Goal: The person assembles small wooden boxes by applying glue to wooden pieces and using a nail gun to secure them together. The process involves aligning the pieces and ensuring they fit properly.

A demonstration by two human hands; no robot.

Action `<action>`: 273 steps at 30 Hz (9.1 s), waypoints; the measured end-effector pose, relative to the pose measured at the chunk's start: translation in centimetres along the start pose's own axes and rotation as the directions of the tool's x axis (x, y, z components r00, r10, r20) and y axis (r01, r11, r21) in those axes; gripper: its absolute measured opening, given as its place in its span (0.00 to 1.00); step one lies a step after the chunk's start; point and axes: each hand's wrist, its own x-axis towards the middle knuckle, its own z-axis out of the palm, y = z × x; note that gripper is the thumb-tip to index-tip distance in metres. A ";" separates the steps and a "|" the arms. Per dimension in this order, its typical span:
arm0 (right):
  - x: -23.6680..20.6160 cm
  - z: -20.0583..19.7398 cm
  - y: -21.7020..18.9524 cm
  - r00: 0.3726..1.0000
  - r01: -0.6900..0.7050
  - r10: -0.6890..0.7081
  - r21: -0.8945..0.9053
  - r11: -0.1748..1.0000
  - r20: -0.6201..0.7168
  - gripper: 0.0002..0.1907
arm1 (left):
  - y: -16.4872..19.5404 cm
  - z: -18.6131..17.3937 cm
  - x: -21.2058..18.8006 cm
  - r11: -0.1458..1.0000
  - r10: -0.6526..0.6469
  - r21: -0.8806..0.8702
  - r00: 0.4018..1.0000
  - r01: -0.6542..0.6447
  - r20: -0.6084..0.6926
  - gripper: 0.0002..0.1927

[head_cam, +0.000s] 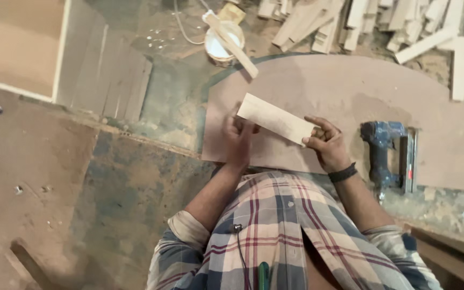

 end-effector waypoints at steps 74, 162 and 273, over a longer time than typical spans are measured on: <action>-14.8 17.6 -21.7 0.916 0.234 -0.333 -0.972 -0.002 0.222 0.23 | 19.5 -0.8 -1.5 0.126 0.282 0.634 0.640 -0.763 0.715 0.08; 24.4 32.6 -18.7 0.989 0.109 -0.029 -0.842 -0.528 0.146 0.15 | 26.1 -20.2 5.6 0.406 0.327 0.783 0.874 -0.472 0.358 0.16; 9.2 29.4 -16.0 0.846 0.353 -0.504 -0.893 0.278 0.177 0.55 | 22.3 -2.3 15.8 0.783 -0.007 0.543 0.869 -0.304 0.495 0.12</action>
